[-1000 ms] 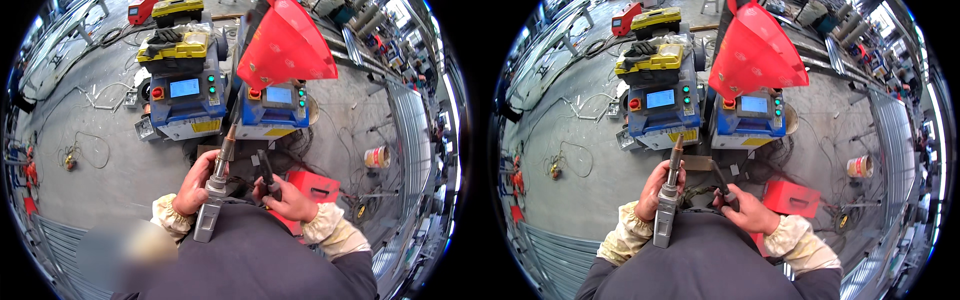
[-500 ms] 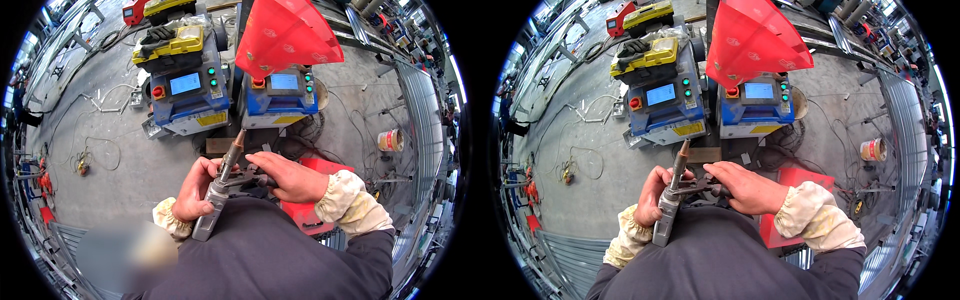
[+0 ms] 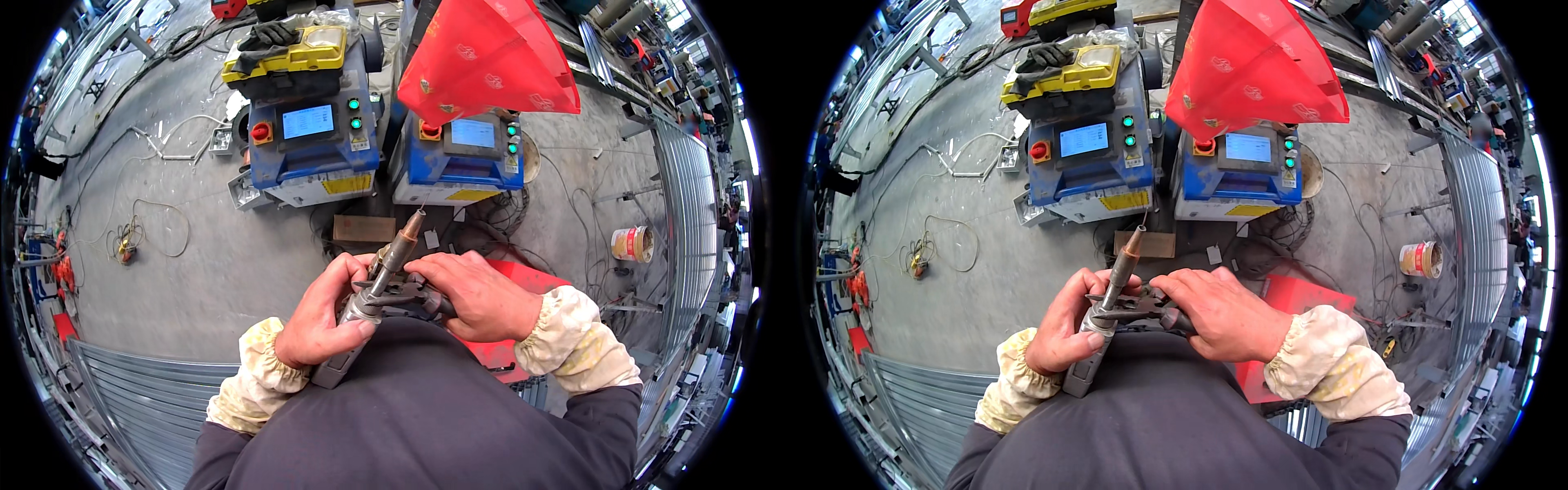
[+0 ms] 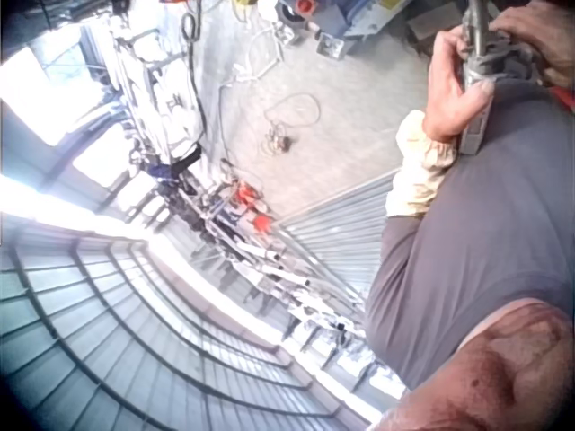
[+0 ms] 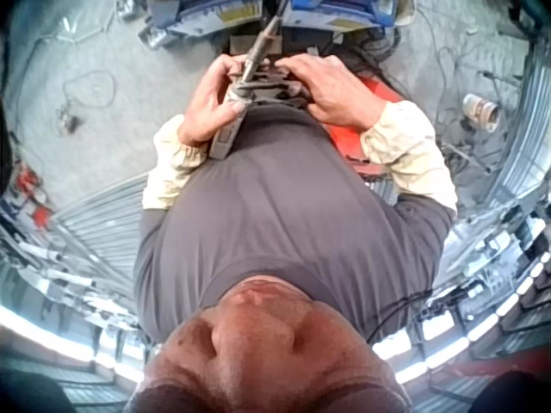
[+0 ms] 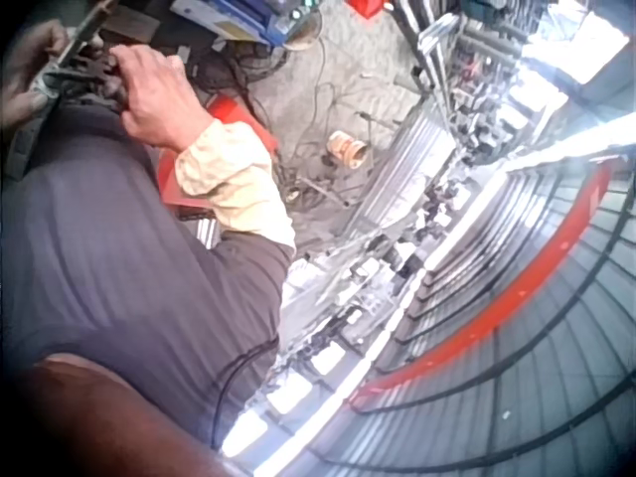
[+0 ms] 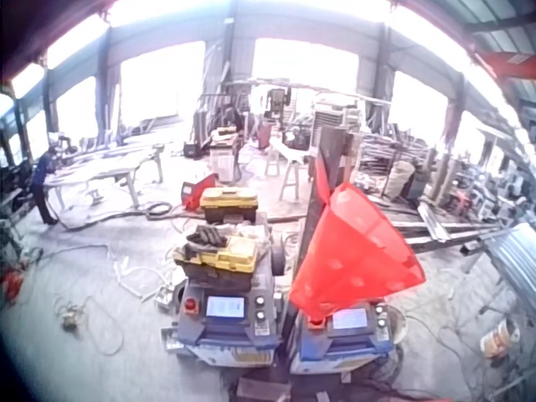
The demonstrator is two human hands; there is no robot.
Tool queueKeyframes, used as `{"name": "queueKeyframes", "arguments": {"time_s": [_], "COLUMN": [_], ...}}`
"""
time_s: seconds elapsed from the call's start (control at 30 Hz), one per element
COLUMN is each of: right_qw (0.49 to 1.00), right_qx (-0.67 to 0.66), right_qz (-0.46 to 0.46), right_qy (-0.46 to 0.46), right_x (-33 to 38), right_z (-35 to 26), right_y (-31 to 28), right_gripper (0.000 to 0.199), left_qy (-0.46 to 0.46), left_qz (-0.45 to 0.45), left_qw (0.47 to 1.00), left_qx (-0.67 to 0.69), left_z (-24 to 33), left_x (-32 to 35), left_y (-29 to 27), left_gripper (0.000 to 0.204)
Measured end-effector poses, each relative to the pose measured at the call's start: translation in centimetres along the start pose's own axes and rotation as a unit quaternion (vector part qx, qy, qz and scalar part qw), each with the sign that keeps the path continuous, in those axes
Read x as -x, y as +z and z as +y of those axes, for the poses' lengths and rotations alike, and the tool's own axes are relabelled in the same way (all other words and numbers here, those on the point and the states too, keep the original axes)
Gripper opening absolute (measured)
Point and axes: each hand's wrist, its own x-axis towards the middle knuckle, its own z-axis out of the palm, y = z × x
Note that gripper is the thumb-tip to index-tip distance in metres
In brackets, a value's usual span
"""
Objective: The person operates a welding machine's touchscreen to adjust settings, then uses pliers to adjust the welding torch. They proceed to weld metal frame components together, creating visible sparks and molten metal at the joints.
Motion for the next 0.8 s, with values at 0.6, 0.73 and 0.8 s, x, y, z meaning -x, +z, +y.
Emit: {"name": "queueKeyframes", "arguments": {"time_s": [0.6, 0.73, 0.8], "right_qw": [0.996, 0.998, 0.999], "right_qx": [-0.022, 0.0, 0.015], "right_qz": [0.038, -0.007, -0.011], "right_qy": [-0.072, -0.054, -0.051], "right_x": [-0.2, -0.4, -0.3], "right_z": [1.2, 0.5, 0.4], "right_y": [0.6, -0.3, -0.4], "right_gripper": [0.067, 0.066, 0.065], "left_qy": [-0.021, -0.022, -0.027], "left_qz": [0.016, -0.011, -0.021], "left_qw": [0.999, 1.0, 0.997], "left_qx": [-0.031, -0.001, 0.069], "left_z": [2.1, 2.2, 1.9], "left_x": [-0.3, -0.5, -0.8], "left_y": [1.7, 1.2, 1.0], "left_gripper": [0.092, 0.097, 0.101]}}
